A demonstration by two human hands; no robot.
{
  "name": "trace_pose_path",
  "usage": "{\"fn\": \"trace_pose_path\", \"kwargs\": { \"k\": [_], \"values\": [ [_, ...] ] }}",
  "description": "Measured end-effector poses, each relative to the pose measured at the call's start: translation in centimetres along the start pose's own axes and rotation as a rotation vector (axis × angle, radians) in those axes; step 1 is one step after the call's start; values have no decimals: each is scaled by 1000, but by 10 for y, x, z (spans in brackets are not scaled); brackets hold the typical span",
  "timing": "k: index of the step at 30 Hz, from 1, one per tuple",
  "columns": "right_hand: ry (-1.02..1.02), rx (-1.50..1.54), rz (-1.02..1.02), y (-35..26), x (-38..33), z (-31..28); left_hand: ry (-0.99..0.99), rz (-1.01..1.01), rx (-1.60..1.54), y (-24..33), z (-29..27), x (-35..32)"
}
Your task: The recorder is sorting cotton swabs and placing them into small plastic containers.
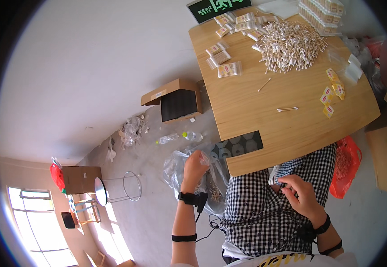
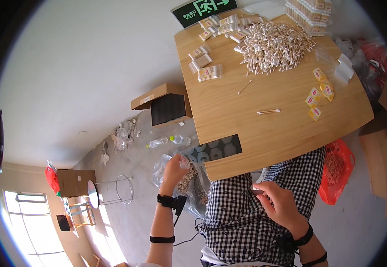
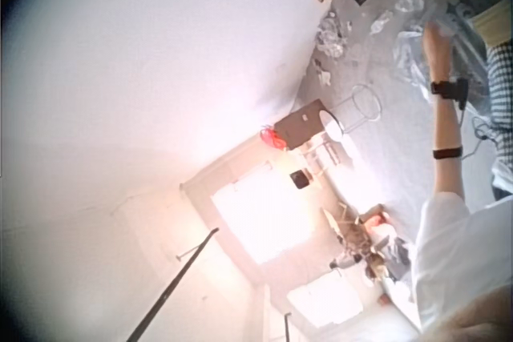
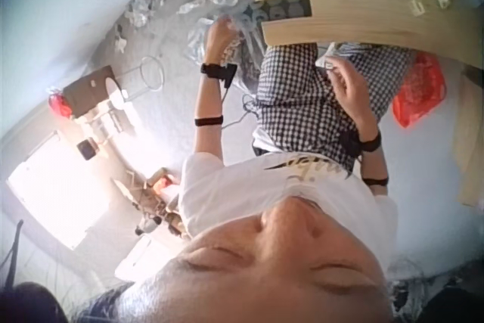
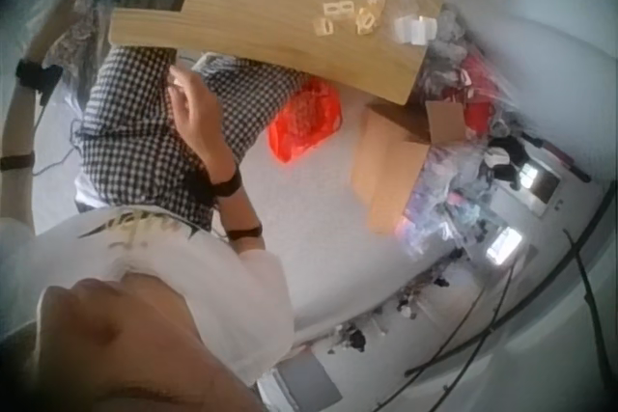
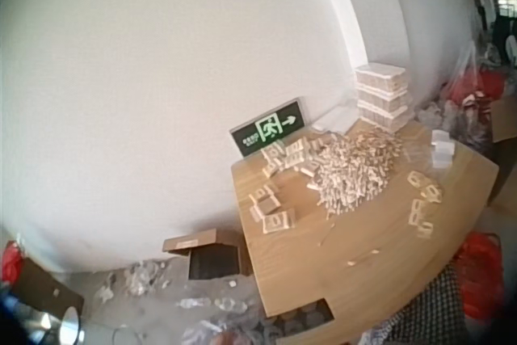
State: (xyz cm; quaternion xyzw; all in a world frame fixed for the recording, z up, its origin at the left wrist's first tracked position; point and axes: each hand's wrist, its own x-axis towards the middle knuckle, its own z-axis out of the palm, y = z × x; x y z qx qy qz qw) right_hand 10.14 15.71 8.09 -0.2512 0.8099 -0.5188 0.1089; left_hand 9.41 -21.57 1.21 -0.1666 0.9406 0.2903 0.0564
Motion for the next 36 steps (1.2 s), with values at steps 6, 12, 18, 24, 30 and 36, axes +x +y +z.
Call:
{"fn": "trace_pose_path", "kwargs": {
  "k": [6,12,18,24,30,36],
  "values": [
    [27,-22,18,4,-1,1,-34,122,-5,1,8,13],
    [59,-76,-15,2,1,2,-41,289,63,28,5,24],
    [33,-115,-16,4,5,5,-27,370,251,69,8,15],
    [65,-160,50,16,3,-12,-91,405,207,74,-15,7],
    [110,-216,57,34,20,-33,-153,418,108,68,-24,10],
    [118,-263,70,44,45,-56,-162,423,2,72,-13,20]
  ]
}}
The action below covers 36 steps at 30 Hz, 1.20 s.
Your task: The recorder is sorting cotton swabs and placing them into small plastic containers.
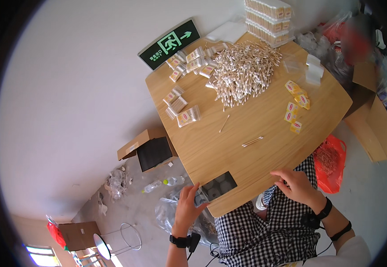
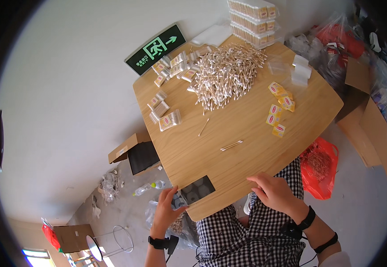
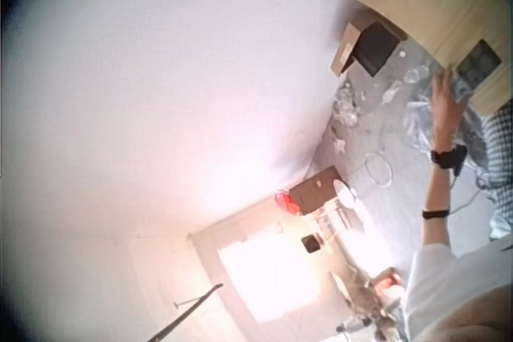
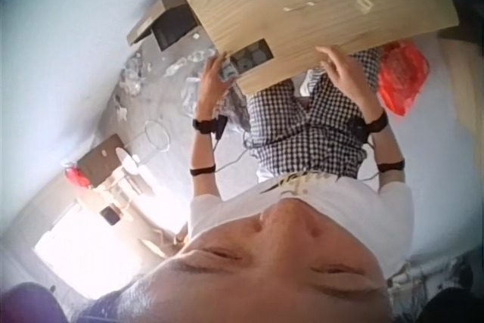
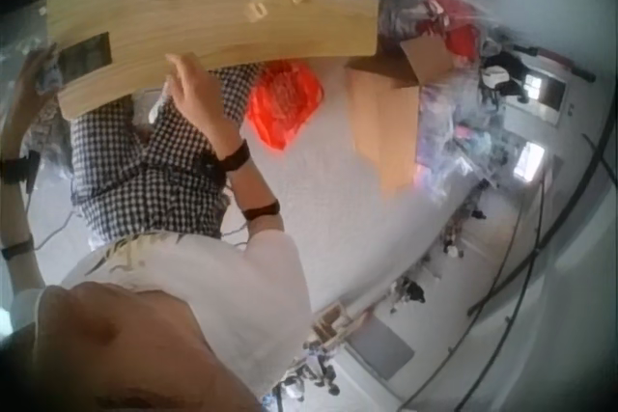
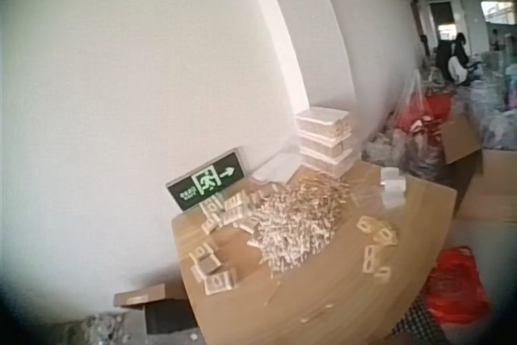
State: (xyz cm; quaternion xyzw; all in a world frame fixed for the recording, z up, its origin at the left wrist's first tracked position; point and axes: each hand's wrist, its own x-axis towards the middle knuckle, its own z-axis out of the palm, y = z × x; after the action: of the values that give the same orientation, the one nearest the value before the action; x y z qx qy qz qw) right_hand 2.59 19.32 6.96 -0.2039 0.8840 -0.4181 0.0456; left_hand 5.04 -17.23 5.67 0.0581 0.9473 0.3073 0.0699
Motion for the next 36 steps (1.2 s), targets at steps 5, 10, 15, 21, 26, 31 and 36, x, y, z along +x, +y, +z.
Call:
{"fn": "trace_pose_path", "kwargs": {
  "k": [5,10,15,21,26,31,36],
  "values": [
    [51,40,55,20,56,-10,4,105,86,12,11,16],
    [86,-353,-262,33,157,1,-16,207,39,43,24,46],
    [64,-757,-548,50,263,30,50,222,-68,61,19,83],
    [-88,-906,-534,74,317,24,70,219,-107,61,20,107],
    [7,-725,-595,88,287,13,53,185,-121,53,27,107],
    [21,-619,-554,88,241,0,32,214,-142,66,33,106],
    [54,-484,-488,84,196,17,71,172,-90,71,44,103]
  ]
}}
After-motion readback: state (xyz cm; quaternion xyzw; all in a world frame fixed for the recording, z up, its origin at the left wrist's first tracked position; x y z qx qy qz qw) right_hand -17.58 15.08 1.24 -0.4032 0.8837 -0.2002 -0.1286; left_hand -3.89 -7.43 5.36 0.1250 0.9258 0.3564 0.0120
